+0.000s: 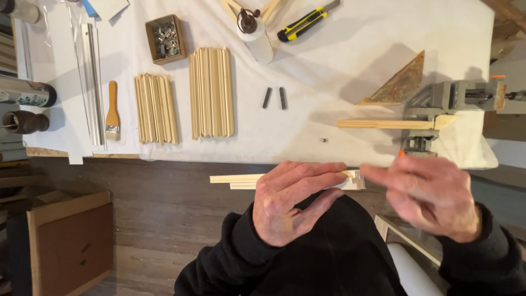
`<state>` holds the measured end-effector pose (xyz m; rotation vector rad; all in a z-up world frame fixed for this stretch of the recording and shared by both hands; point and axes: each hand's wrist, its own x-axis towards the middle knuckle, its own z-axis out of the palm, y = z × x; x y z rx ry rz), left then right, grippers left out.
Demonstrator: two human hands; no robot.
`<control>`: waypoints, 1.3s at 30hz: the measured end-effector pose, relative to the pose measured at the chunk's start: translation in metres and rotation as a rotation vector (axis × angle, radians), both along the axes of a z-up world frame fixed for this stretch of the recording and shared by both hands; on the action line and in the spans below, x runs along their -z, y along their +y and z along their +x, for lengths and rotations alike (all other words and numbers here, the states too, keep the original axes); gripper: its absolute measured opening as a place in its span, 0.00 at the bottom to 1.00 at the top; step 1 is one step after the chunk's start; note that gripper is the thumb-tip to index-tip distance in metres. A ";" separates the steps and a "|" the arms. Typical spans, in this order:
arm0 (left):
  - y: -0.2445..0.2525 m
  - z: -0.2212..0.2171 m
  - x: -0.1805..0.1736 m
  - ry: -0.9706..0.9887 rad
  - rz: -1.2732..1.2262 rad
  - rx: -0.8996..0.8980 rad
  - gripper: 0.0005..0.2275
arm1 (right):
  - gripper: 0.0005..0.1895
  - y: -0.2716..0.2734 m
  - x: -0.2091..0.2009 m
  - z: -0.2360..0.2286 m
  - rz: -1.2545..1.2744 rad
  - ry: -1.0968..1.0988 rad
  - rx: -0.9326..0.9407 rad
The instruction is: Assembling and securing the corners of small wooden frames using wood glue, clamps, and a hammer with nails.
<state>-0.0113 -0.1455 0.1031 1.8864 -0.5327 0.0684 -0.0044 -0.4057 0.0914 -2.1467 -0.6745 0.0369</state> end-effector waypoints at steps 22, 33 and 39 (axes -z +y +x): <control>0.001 -0.004 -0.005 -0.031 0.015 -0.010 0.14 | 0.18 0.003 -0.008 -0.004 0.052 -0.066 -0.003; -0.002 -0.006 -0.003 -0.108 0.043 -0.095 0.13 | 0.17 0.020 0.002 -0.019 0.031 -0.124 0.132; -0.001 -0.005 -0.001 -0.102 0.050 -0.137 0.14 | 0.22 0.038 -0.007 -0.027 0.034 -0.166 0.155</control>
